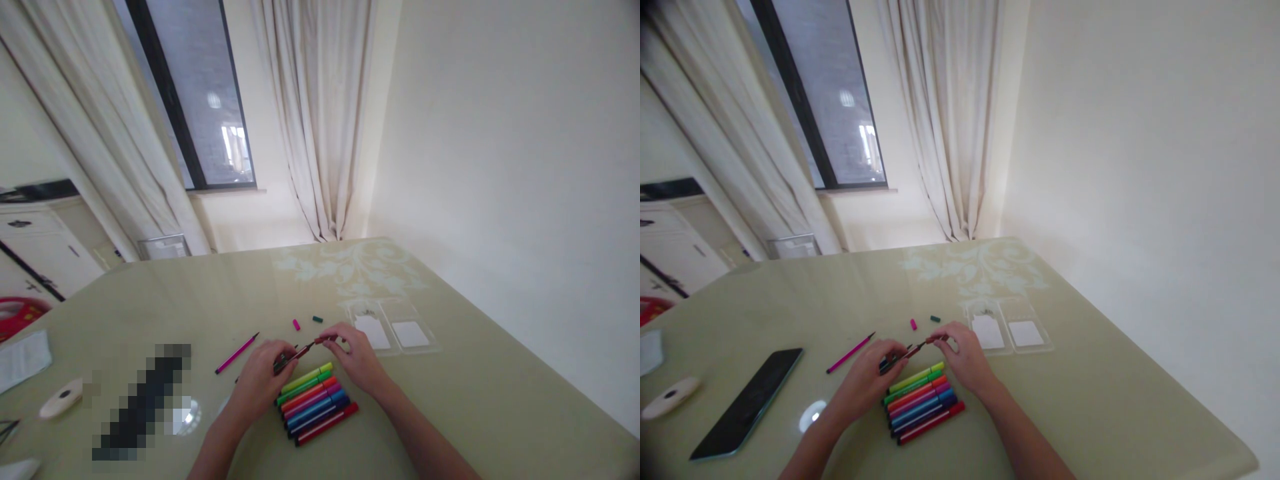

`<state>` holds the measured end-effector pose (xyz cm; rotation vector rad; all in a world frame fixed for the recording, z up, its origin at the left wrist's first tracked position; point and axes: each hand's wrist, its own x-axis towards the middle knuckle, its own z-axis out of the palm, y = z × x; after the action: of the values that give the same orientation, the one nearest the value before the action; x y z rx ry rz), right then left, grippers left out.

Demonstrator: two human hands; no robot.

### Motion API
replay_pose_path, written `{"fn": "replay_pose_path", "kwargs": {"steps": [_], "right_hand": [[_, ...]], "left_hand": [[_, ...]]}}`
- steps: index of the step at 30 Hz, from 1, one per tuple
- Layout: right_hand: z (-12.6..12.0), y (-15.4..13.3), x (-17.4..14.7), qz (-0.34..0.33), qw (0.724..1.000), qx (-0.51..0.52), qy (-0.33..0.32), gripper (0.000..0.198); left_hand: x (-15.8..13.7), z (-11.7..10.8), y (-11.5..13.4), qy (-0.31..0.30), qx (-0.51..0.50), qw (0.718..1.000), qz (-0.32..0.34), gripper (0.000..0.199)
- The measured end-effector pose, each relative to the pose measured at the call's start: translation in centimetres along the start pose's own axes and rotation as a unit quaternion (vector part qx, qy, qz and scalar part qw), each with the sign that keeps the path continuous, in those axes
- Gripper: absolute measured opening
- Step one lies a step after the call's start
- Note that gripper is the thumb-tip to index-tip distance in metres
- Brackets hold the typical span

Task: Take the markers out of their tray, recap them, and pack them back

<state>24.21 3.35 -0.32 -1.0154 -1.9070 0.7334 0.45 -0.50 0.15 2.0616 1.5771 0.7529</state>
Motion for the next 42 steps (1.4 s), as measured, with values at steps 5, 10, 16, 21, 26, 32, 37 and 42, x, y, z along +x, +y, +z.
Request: {"fn": "replay_pose_path", "kwargs": {"steps": [5, 10, 16, 21, 26, 32, 37, 42], "right_hand": [[0.0, -0.2, 0.1, 0.001, 1.000, 0.008, 0.001, 0.014], [0.1, -0.2, 0.0, 0.009, 1.000, 0.021, -0.005, 0.015], [0.2, 0.2, 0.0, 0.048, 0.998, 0.048, -0.013, 0.017], [0.0, 0.4, -0.1, 0.067, 0.995, 0.077, -0.013, 0.015], [0.4, 1.1, -0.2, 0.086, 0.992, 0.072, -0.050, 0.012], [1.6, 1.7, 1.3, 0.038, 0.994, -0.098, -0.031, 0.018], [2.9, 2.2, 4.3, 0.031, 0.944, -0.327, -0.028, 0.018], [3.2, 2.3, 4.6, 0.026, 0.918, -0.388, -0.082, 0.008]], "left_hand": [[0.1, 0.1, -0.3, 0.003, -0.003, 1.000, 0.006, 0.018], [0.1, 0.2, -0.4, 0.009, -0.015, 1.000, 0.008, 0.019], [0.1, 0.6, 0.5, -0.001, -0.085, 0.996, 0.006, 0.020], [0.2, 1.5, 0.8, 0.047, -0.104, 0.993, 0.013, 0.020], [0.4, 1.4, 0.7, 0.026, -0.090, 0.996, 0.000, 0.023], [0.3, 1.0, 0.3, -0.046, -0.022, 0.999, 0.007, 0.020], [0.6, 0.2, -1.2, -0.017, 0.002, 1.000, -0.013, 0.027], [0.6, -0.6, -2.8, -0.008, 0.074, 0.994, -0.084, 0.016]]}}
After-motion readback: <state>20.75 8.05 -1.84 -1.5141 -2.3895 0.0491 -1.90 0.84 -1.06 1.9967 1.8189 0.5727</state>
